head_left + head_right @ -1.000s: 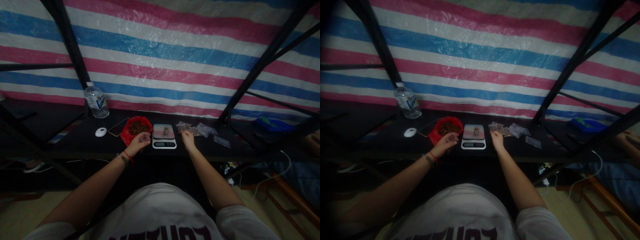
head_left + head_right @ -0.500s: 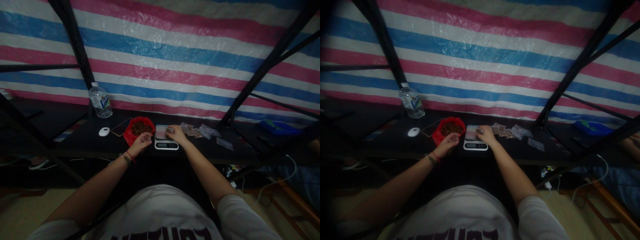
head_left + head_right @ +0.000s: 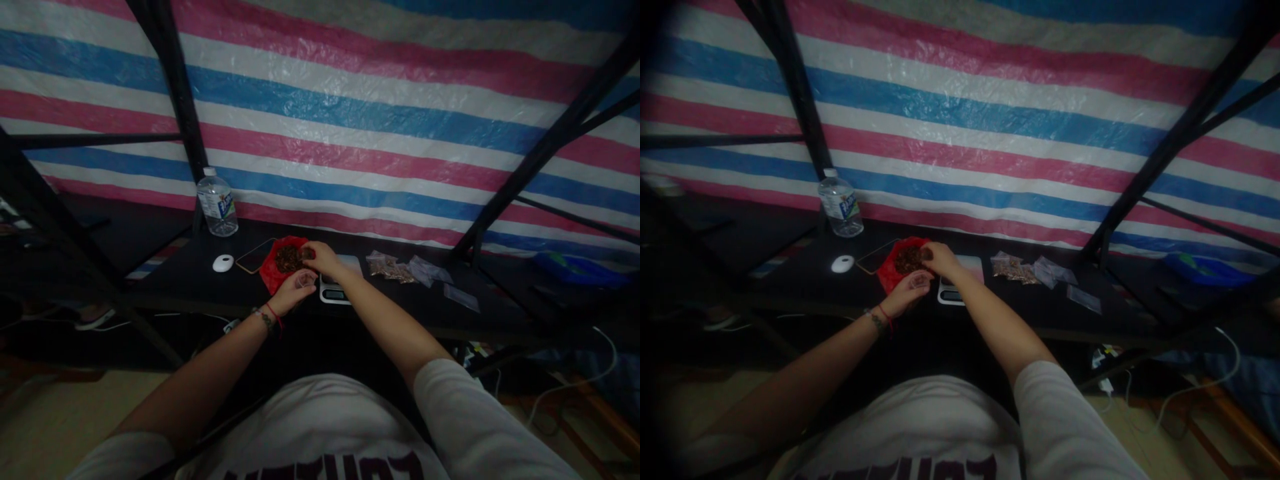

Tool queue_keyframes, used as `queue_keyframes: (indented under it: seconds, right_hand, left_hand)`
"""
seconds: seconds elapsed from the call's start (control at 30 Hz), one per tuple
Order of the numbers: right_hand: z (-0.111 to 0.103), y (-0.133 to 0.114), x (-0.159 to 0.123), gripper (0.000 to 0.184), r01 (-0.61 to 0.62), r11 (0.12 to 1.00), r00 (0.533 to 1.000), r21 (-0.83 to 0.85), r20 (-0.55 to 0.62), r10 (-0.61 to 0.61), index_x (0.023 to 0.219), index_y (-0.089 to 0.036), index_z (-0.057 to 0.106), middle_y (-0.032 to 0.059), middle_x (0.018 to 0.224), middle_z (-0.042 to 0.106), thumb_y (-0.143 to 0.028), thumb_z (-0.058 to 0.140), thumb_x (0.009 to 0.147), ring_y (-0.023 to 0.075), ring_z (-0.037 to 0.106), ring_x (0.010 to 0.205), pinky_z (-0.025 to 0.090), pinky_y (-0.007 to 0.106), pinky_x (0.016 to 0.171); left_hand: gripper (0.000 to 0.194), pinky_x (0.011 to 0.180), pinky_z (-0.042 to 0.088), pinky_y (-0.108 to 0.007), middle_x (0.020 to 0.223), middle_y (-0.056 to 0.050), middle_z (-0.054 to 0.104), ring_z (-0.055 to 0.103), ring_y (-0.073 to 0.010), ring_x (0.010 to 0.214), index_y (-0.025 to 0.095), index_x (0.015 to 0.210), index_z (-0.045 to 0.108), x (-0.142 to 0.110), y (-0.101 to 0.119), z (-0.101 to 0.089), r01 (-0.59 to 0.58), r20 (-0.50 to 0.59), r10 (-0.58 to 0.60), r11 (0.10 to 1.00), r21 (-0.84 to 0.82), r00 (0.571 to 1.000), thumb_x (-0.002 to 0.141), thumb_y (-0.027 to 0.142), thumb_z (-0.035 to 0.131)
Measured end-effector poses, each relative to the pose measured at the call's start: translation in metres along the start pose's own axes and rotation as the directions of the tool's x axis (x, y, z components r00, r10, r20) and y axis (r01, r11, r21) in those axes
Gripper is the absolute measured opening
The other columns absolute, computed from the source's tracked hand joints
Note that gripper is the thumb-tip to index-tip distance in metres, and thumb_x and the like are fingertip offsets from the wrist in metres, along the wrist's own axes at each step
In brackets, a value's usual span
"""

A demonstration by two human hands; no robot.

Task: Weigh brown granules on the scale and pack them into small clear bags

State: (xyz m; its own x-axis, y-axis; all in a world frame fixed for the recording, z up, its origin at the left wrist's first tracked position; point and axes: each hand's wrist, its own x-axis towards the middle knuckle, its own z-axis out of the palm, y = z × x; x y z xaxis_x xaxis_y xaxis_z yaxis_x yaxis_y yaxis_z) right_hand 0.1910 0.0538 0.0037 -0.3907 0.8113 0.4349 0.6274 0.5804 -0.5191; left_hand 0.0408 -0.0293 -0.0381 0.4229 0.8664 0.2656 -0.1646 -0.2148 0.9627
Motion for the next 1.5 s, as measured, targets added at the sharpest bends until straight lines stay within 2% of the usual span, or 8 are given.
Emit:
queue_keyframes:
  seconds: [0.23, 0.53, 0.8, 0.93, 1.03, 1.13, 1.27, 1.5]
  right_hand:
    - [0.007, 0.006, 0.001, 0.036, -0.023, 0.999, 1.0, -0.041, -0.006, 0.023, 0.102, -0.021, 0.069, 0.0053, 0.099, 0.066, -0.012, 0.07, 0.067, 0.0208, 0.06, 0.094, 0.047, 0.037, 0.089]
    - [-0.004, 0.008, -0.004, 0.038, -0.038, 0.999, 0.999, 0.011, 0.002, 0.038, 0.104, -0.02, 0.071, 0.0061, 0.102, 0.067, -0.015, 0.073, 0.067, 0.0198, 0.062, 0.092, 0.049, 0.036, 0.087]
    - [-0.006, 0.011, -0.01, 0.039, -0.117, 0.969, 0.991, 0.219, -0.04, 0.128, 0.106, -0.019, 0.068, 0.0065, 0.106, 0.07, -0.019, 0.075, 0.067, 0.0199, 0.064, 0.094, 0.049, 0.037, 0.088]
    - [-0.011, 0.013, -0.016, 0.037, -0.127, 0.86, 0.985, 0.495, -0.037, 0.167, 0.106, -0.018, 0.063, 0.0072, 0.106, 0.07, -0.022, 0.072, 0.07, 0.0187, 0.065, 0.095, 0.051, 0.035, 0.087]
    - [-0.021, 0.022, -0.024, 0.044, -0.119, 0.802, 0.973, 0.585, -0.091, 0.211, 0.113, -0.019, 0.058, 0.007, 0.106, 0.07, -0.024, 0.071, 0.071, 0.0178, 0.066, 0.094, 0.051, 0.035, 0.087]
    - [-0.036, 0.038, -0.037, 0.051, -0.13, 0.853, 0.961, 0.505, -0.146, 0.233, 0.119, -0.02, 0.057, 0.0066, 0.106, 0.069, -0.027, 0.071, 0.071, 0.0184, 0.065, 0.095, 0.05, 0.037, 0.089]
    - [-0.054, 0.058, -0.057, 0.041, -0.172, 0.962, 0.943, 0.213, -0.245, 0.223, 0.108, -0.02, 0.066, 0.0074, 0.109, 0.068, -0.03, 0.073, 0.068, 0.022, 0.061, 0.104, 0.044, 0.041, 0.096]
    - [-0.052, 0.076, -0.088, 0.038, -0.219, 0.976, 0.938, 0.001, -0.274, 0.211, 0.106, -0.023, 0.068, 0.0072, 0.111, 0.066, -0.033, 0.073, 0.069, 0.0255, 0.057, 0.11, 0.038, 0.046, 0.102]
  left_hand:
    - [0.038, 0.068, 0.036, -0.026, 0.077, 0.001, 0.052, 0.047, -0.0125, 0.071, 0.015, 0.095, 0.058, 0.0, 0.002, 0.0, 0.013, 0.022, -0.013, 1.0, 0.001, 1.0, 0.067, 0.037, 0.073]
    - [0.037, 0.065, 0.035, -0.025, 0.076, 0.001, 0.052, 0.046, -0.0117, 0.068, 0.015, 0.096, 0.058, -0.002, 0.006, 0.0, 0.02, 0.025, -0.02, 1.0, 0.011, 0.999, 0.069, 0.036, 0.072]
    - [0.034, 0.062, 0.037, -0.024, 0.075, 0.001, 0.053, 0.047, -0.0112, 0.066, 0.017, 0.095, 0.059, -0.001, 0.006, 0.001, 0.031, 0.002, -0.031, 0.999, 0.043, 1.0, 0.069, 0.034, 0.071]
    - [0.036, 0.062, 0.038, -0.023, 0.075, 0.001, 0.053, 0.048, -0.0109, 0.067, 0.016, 0.096, 0.059, -0.001, 0.003, 0.0, 0.032, -0.002, -0.032, 0.999, 0.021, 0.999, 0.069, 0.035, 0.072]
    - [0.035, 0.061, 0.037, -0.023, 0.075, 0.001, 0.053, 0.048, -0.0106, 0.066, 0.016, 0.096, 0.059, -0.001, 0.002, 0.0, 0.031, 0.0, -0.031, 0.999, 0.008, 1.0, 0.069, 0.034, 0.072]
    - [0.035, 0.062, 0.037, -0.023, 0.076, 0.001, 0.054, 0.048, -0.0108, 0.066, 0.016, 0.096, 0.06, -0.001, 0.002, 0.0, 0.036, 0.001, -0.036, 0.999, 0.027, 0.999, 0.069, 0.034, 0.071]
    - [0.034, 0.064, 0.038, -0.025, 0.079, -0.001, 0.057, 0.049, -0.0122, 0.069, 0.017, 0.095, 0.061, -0.001, 0.002, 0.0, 0.036, -0.021, -0.035, 0.998, 0.046, 0.999, 0.068, 0.035, 0.071]
    - [0.033, 0.061, 0.039, -0.023, 0.076, 0.0, 0.056, 0.048, -0.0114, 0.066, 0.017, 0.097, 0.061, -0.001, 0.001, -0.001, 0.05, -0.016, -0.049, 0.997, 0.063, 0.999, 0.071, 0.034, 0.07]
